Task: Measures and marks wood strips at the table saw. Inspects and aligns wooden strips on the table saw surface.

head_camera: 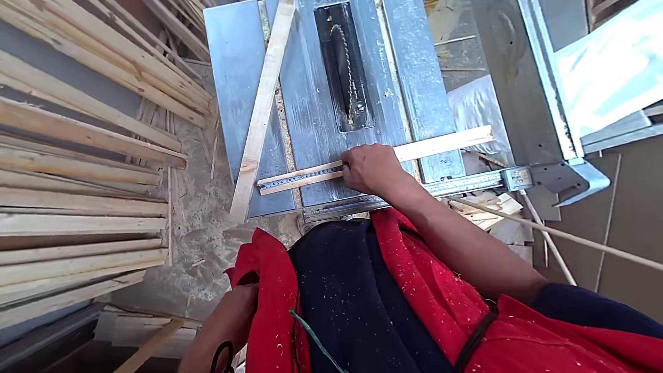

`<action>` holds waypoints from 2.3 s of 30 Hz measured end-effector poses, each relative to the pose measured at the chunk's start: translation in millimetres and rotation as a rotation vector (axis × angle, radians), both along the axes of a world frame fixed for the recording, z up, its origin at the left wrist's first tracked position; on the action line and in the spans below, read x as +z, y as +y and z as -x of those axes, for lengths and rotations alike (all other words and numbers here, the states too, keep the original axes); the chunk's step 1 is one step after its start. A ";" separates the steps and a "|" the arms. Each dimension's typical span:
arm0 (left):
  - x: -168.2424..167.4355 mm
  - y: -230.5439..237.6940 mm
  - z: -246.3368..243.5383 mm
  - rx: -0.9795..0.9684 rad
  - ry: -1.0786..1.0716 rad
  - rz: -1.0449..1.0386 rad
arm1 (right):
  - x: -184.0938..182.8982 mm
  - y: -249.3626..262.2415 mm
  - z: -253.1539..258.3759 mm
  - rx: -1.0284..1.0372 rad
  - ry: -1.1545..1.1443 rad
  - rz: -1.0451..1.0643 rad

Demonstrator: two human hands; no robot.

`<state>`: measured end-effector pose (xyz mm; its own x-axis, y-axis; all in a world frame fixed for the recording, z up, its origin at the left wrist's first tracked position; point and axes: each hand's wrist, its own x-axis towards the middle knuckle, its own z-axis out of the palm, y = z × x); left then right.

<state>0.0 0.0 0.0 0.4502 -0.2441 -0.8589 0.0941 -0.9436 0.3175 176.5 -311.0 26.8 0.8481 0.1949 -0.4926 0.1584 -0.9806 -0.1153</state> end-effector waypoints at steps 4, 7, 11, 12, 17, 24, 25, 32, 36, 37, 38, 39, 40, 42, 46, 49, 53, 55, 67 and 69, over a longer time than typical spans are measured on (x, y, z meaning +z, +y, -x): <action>73.3 81.4 -3.1 0.293 -0.624 0.340 | -2.5 -0.6 1.7 -0.005 -0.016 -0.012; 106.7 54.9 -41.2 0.561 -0.996 0.528 | -4.4 -0.4 2.6 -0.007 -0.027 -0.030; 46.4 -35.2 -110.4 0.167 -1.087 0.135 | -3.7 0.2 2.2 0.001 -0.024 -0.015; 23.1 -52.0 -121.4 0.112 -1.068 0.090 | -3.6 0.5 2.6 0.006 -0.027 -0.013; -26.5 -68.0 -135.5 0.141 -1.058 0.089 | -3.0 -13.0 3.0 -0.013 -0.026 -0.043; -19.9 -65.4 -143.3 0.150 -0.985 0.072 | -14.5 -107.5 9.3 -0.103 -0.163 -0.029; -19.7 -65.6 -144.3 0.149 -0.978 0.067 | -15.9 -111.7 10.4 -0.100 -0.172 -0.008; -9.0 -69.1 -146.2 0.257 -0.941 0.006 | -11.2 -93.9 9.1 -0.125 -0.108 0.106; 15.3 -67.7 -143.8 0.301 -1.096 0.267 | -8.9 -91.3 5.1 -0.136 -0.091 0.102; 23.3 -67.8 -143.6 0.334 -1.090 0.351 | -9.2 -91.4 5.8 -0.136 -0.092 0.099; 30.2 -68.8 -143.1 0.379 -1.070 0.417 | -9.8 -91.7 7.0 -0.134 -0.093 0.100; 35.5 -71.3 -143.3 0.430 -1.048 0.459 | -10.5 -92.0 8.1 -0.130 -0.094 0.105; 38.7 -75.4 -144.5 0.483 -1.018 0.499 | -11.0 -92.1 8.5 -0.130 -0.096 0.108; 36.9 -85.2 -145.1 0.526 -0.923 0.655 | -12.3 -92.2 9.2 -0.132 -0.103 0.103; 14.8 -100.0 -145.0 0.342 -1.047 0.792 | -14.2 -92.7 10.0 -0.135 -0.116 0.097; -4.9 -110.9 -143.4 0.235 -1.079 0.721 | -14.3 -92.7 10.1 -0.139 -0.106 0.106; -32.6 -115.1 -140.3 0.139 -1.060 0.696 | -15.3 -91.8 10.3 -0.144 -0.112 0.107; -39.3 -119.1 -140.0 0.260 -1.063 0.804 | -15.9 -91.5 10.5 -0.147 -0.118 0.109; -63.4 -128.5 -140.7 0.323 -1.097 0.774 | -14.8 -90.6 12.0 -0.152 -0.123 0.104; -63.5 -128.7 -140.0 0.322 -1.095 0.774 | -15.1 -90.5 12.4 -0.151 -0.114 0.109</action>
